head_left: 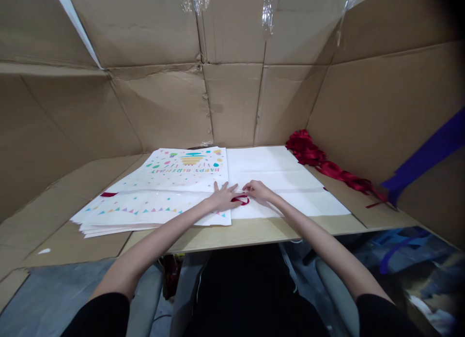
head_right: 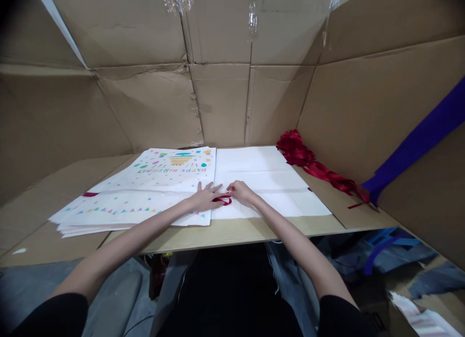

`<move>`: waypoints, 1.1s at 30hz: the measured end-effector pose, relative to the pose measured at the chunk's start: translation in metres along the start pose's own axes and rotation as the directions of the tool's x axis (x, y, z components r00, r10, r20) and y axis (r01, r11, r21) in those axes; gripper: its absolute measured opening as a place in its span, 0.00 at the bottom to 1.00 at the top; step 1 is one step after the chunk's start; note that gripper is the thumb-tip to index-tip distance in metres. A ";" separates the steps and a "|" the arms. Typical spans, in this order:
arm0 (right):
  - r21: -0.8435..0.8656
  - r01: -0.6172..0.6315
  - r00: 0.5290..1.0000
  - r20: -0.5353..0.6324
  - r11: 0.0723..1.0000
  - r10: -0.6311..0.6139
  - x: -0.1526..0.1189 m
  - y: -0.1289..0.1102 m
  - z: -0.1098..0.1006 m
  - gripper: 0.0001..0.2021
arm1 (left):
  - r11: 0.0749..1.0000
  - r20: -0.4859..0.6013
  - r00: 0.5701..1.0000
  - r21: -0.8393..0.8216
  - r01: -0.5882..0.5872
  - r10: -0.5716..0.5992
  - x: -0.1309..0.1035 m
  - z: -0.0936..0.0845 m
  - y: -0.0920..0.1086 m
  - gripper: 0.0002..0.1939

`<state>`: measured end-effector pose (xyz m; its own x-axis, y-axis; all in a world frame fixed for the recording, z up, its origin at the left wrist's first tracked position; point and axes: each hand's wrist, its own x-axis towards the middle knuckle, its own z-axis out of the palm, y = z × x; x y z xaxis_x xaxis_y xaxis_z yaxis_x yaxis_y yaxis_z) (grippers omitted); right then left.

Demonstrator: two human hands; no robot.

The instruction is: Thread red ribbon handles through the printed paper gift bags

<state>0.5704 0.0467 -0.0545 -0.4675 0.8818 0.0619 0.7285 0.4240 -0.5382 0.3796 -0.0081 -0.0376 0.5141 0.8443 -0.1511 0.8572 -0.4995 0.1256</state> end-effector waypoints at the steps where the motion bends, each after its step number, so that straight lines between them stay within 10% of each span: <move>1: -0.019 -0.013 0.999 0.043 1.000 0.014 0.004 -0.002 0.000 0.10 | 1.000 -0.036 0.999 -0.028 0.007 -0.008 -0.001 0.000 -0.001 0.29; 10: 0.017 -0.118 0.977 0.183 0.993 0.113 0.015 -0.007 -0.006 0.09 | 0.970 -0.405 0.894 -0.219 0.110 -0.193 -0.061 -0.019 -0.065 0.26; 18: 0.409 -0.246 0.964 0.194 0.879 0.180 0.010 -0.011 -0.005 0.13 | 0.912 -0.230 0.884 -0.048 0.407 -0.407 -0.152 -0.010 -0.129 0.30; 33: 0.616 -0.285 0.958 0.155 0.734 0.241 0.007 -0.014 -0.005 0.06 | 0.898 -0.126 0.890 -0.020 0.439 -0.438 -0.158 0.002 -0.131 0.34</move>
<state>0.5598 0.0486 -0.0421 -0.3498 0.9151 -0.2007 0.3592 -0.0669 -0.9309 0.1857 -0.0765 -0.0318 0.0782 0.9948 -0.0656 0.9951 -0.0739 0.0664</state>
